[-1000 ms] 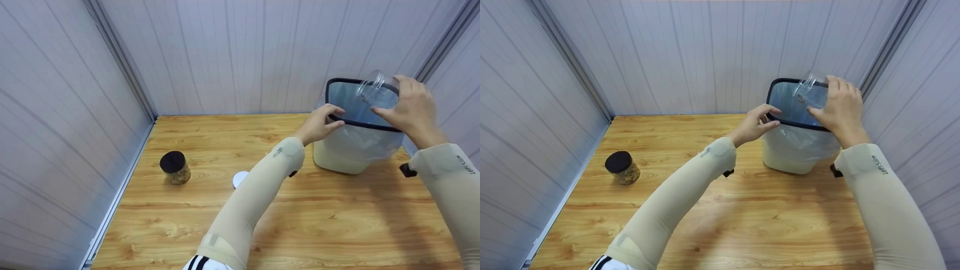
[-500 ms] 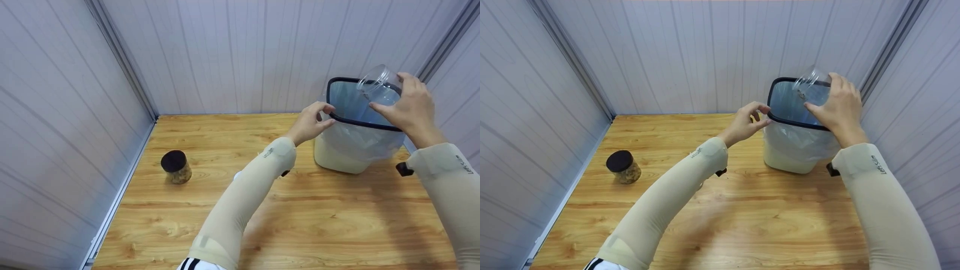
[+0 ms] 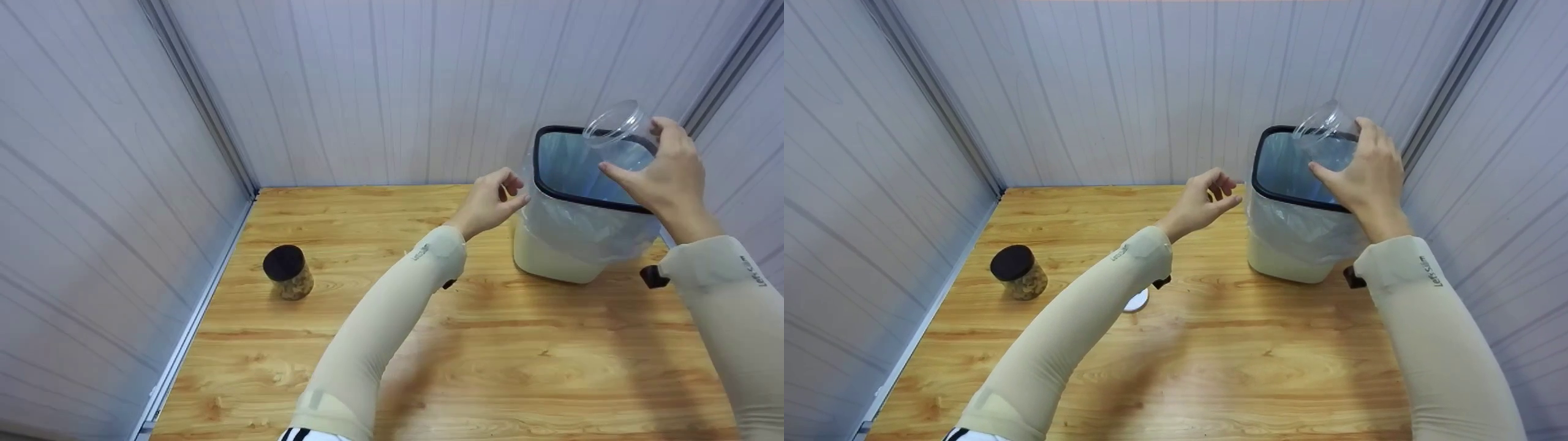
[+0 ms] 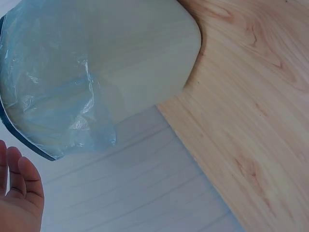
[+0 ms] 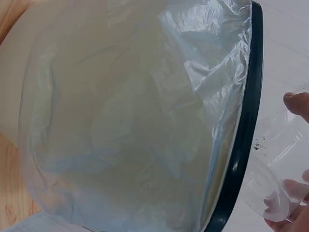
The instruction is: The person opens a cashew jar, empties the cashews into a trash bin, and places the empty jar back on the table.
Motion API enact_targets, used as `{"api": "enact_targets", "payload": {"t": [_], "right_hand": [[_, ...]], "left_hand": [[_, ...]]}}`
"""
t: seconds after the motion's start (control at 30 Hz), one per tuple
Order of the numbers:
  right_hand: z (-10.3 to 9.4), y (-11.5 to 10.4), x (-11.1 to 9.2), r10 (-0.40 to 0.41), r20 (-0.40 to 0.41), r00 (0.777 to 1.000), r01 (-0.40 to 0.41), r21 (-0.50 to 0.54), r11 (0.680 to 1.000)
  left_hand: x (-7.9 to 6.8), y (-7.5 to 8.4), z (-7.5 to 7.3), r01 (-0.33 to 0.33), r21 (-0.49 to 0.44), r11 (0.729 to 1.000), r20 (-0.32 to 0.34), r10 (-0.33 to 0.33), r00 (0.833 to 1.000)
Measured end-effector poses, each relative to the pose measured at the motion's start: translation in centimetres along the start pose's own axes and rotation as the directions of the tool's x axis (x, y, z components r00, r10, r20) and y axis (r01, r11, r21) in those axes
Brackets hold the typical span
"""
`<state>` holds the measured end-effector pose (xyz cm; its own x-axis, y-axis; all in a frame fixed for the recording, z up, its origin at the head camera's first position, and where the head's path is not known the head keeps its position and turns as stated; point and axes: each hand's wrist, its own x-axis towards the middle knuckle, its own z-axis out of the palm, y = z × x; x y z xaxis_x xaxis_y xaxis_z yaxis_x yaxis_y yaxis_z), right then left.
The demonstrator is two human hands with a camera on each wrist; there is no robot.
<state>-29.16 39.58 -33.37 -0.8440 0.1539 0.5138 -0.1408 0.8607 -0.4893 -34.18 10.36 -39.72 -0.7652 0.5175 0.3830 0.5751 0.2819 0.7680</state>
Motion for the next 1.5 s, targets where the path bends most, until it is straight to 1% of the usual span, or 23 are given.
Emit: {"api": "enact_targets", "payload": {"t": [0.37, 0.57, 0.8, 0.9, 1.1, 1.27, 1.5], "right_hand": [[0.4, -0.7, -0.2, 0.034, -0.068, 0.997, -0.028, 0.082, 0.996], [0.6, -1.2, -0.4, 0.020, -0.100, 0.995, -0.009, 0.114, 0.993], [0.8, -1.8, -0.7, 0.032, -0.111, 0.993, -0.015, 0.150, 0.989], [0.9, -2.2, -0.7, 0.027, -0.121, 0.992, -0.005, 0.174, 0.985], [1.2, -3.0, -1.1, 0.033, -0.130, 0.991, -0.006, 0.206, 0.979], [1.6, -3.4, -1.4, 0.038, -0.136, 0.990, -0.007, 0.224, 0.975], [2.1, -3.7, -1.6, 0.061, -0.128, 0.990, -0.028, 0.247, 0.969]], "left_hand": [[-1.1, 0.1, -0.6, 0.000, 0.032, 0.999, 0.006, 0.000, 1.000], [-1.5, 0.0, -0.9, 0.002, 0.045, 0.999, 0.006, -0.002, 1.000], [-2.2, -0.1, -1.2, 0.001, 0.050, 0.999, 0.018, -0.002, 1.000], [-2.6, -0.3, -1.5, -0.005, 0.046, 0.999, 0.021, 0.004, 1.000], [-3.4, -0.8, -2.3, 0.000, 0.042, 0.999, 0.036, -0.001, 0.999], [-4.1, -1.3, -2.8, 0.014, 0.041, 0.999, 0.030, -0.015, 0.999], [-5.0, -2.1, -3.2, 0.002, 0.060, 0.998, 0.025, -0.003, 1.000]]}}
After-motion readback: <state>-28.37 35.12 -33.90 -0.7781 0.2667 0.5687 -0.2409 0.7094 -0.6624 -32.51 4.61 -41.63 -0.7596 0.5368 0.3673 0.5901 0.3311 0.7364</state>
